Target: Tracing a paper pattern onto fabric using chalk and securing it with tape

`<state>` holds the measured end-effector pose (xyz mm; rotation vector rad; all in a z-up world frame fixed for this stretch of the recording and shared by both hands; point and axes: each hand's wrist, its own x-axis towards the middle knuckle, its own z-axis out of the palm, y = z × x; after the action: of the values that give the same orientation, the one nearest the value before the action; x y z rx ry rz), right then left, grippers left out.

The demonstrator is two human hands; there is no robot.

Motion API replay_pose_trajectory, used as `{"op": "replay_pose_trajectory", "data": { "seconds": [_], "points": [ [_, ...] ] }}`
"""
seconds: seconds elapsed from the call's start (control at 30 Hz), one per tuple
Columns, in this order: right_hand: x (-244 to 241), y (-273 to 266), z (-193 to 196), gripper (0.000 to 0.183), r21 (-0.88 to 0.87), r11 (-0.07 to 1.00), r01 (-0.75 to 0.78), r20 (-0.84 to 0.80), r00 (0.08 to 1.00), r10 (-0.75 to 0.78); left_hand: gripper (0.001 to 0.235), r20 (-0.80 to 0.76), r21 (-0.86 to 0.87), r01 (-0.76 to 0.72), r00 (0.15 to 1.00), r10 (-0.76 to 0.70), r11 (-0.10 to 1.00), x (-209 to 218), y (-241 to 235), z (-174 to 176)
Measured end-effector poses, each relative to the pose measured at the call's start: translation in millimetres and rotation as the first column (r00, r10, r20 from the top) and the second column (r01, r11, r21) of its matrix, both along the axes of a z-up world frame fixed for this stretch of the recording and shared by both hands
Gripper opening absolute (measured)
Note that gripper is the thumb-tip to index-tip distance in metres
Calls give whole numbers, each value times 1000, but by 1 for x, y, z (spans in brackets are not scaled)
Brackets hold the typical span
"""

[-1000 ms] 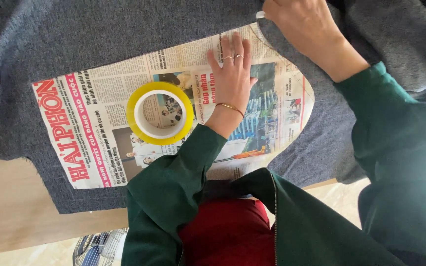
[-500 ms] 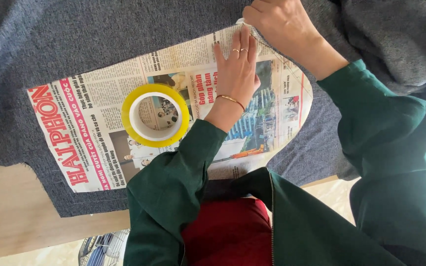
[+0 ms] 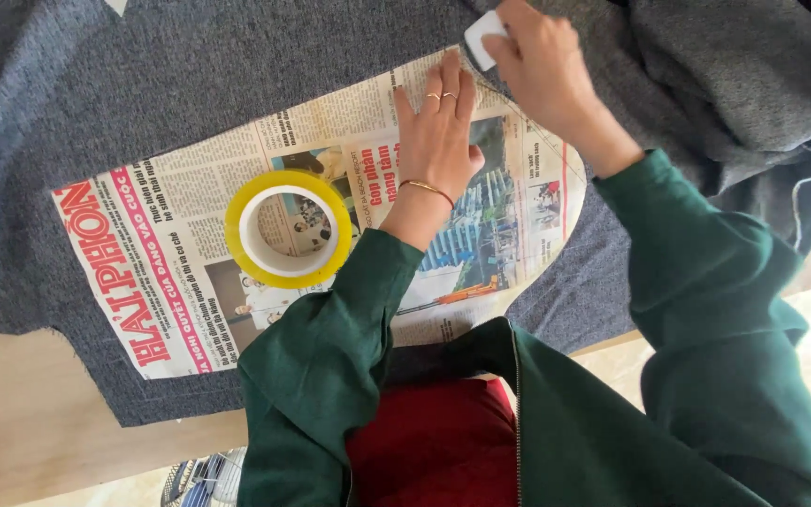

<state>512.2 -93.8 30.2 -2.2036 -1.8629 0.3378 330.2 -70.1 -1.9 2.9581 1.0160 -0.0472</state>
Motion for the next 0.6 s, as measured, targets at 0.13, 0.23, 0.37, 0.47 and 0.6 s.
{"op": "replay_pose_trajectory", "data": {
  "seconds": [0.13, 0.23, 0.37, 0.47, 0.6],
  "points": [
    [-21, -4, 13, 27, 114, 992, -48, -224, 972, 73, 89, 7, 11, -4, 1000, 4, 1000, 0, 2, -3],
    [-22, -5, 11, 17, 109, 991, -82, -186, 977, 101, 90, 4, 15, -4, 1000, 4, 1000, 0, 5, -2],
    [-21, -5, 0, 16, 126, 987, -102, -107, 988, 116, 92, 2, 37, -3, 1000, 2, 999, 0, 5, 2],
    [-26, 1, -6, 18, 152, 986, -67, -77, 994, 80, 90, -14, 50, 8, 1000, -7, 999, 0, 5, 1],
    [-15, 26, -40, 48, 214, 975, -54, 28, 998, 49, 88, 3, 63, -12, 1000, 11, 998, 2, 3, 1]
  ]
}}
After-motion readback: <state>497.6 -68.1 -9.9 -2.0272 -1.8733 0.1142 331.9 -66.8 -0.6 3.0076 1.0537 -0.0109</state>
